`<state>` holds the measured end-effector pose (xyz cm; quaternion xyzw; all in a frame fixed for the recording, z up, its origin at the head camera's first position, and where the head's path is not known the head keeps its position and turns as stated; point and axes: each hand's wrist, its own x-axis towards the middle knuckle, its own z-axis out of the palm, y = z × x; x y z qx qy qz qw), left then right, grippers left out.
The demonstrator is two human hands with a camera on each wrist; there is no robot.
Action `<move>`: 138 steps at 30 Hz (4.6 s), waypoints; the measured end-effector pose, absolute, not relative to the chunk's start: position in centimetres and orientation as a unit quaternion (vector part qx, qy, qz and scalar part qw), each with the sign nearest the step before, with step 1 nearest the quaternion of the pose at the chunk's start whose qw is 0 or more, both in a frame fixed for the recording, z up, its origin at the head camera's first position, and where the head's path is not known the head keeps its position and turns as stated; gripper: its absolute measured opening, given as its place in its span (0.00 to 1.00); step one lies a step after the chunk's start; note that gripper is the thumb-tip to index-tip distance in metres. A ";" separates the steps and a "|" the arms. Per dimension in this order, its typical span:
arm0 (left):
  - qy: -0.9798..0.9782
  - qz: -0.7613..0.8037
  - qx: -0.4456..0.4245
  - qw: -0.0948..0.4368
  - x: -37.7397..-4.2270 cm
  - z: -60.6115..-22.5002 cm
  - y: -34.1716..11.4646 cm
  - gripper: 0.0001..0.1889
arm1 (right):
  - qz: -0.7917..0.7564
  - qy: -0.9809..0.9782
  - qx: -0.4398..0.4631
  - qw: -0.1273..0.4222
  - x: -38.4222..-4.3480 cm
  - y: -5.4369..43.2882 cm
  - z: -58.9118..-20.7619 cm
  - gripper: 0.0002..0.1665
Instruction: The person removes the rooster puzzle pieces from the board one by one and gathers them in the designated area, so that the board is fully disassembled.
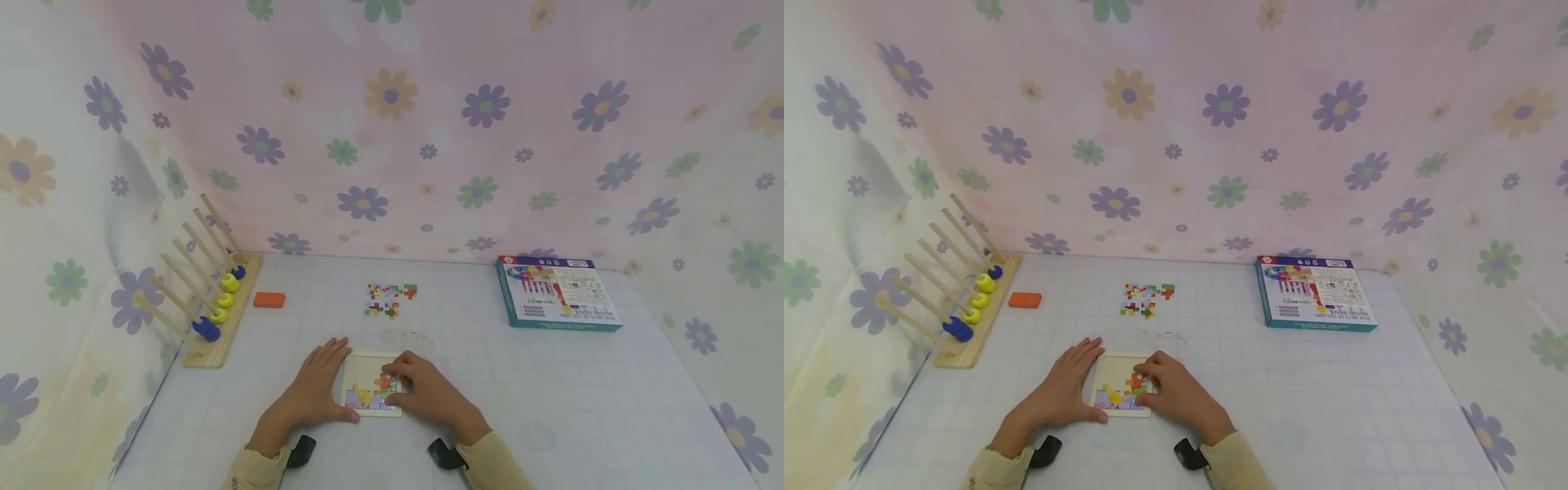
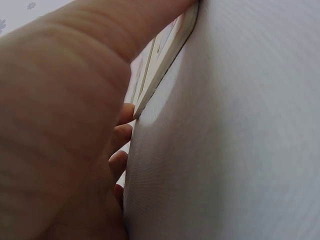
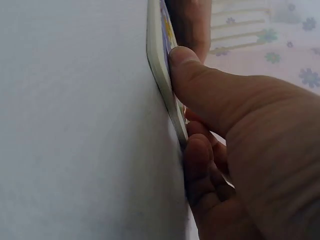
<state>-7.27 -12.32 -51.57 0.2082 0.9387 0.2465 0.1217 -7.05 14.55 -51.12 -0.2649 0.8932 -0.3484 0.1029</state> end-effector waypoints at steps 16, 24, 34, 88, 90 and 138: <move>0.936 0.256 0.211 0.116 -7.1 -51.6 -12.4 0.65 | -0.335 0.901 -0.252 0.111 -7.0 14.0 -50.8 0.22; 0.938 0.251 0.211 0.114 -7.1 -51.5 -12.3 0.65 | -0.332 0.904 -0.245 0.118 -7.1 14.0 -50.6 0.23; 0.941 0.241 0.207 0.118 -7.2 -51.6 -12.3 0.65 | -0.326 0.903 -0.251 0.121 -7.1 14.1 -50.4 0.20; 0.939 0.251 0.200 0.127 -7.2 -51.4 -12.2 0.65 | -0.354 0.900 -0.247 0.060 -8.6 15.3 -51.9 0.17; 0.939 0.249 0.201 0.126 -7.2 -51.5 -12.3 0.65 | -0.355 0.903 -0.234 0.059 -9.1 15.4 -52.1 0.17; 0.938 0.253 0.203 0.120 -7.1 -51.7 -12.2 0.65 | -0.359 0.921 -0.133 0.067 -19.1 18.3 -52.3 0.20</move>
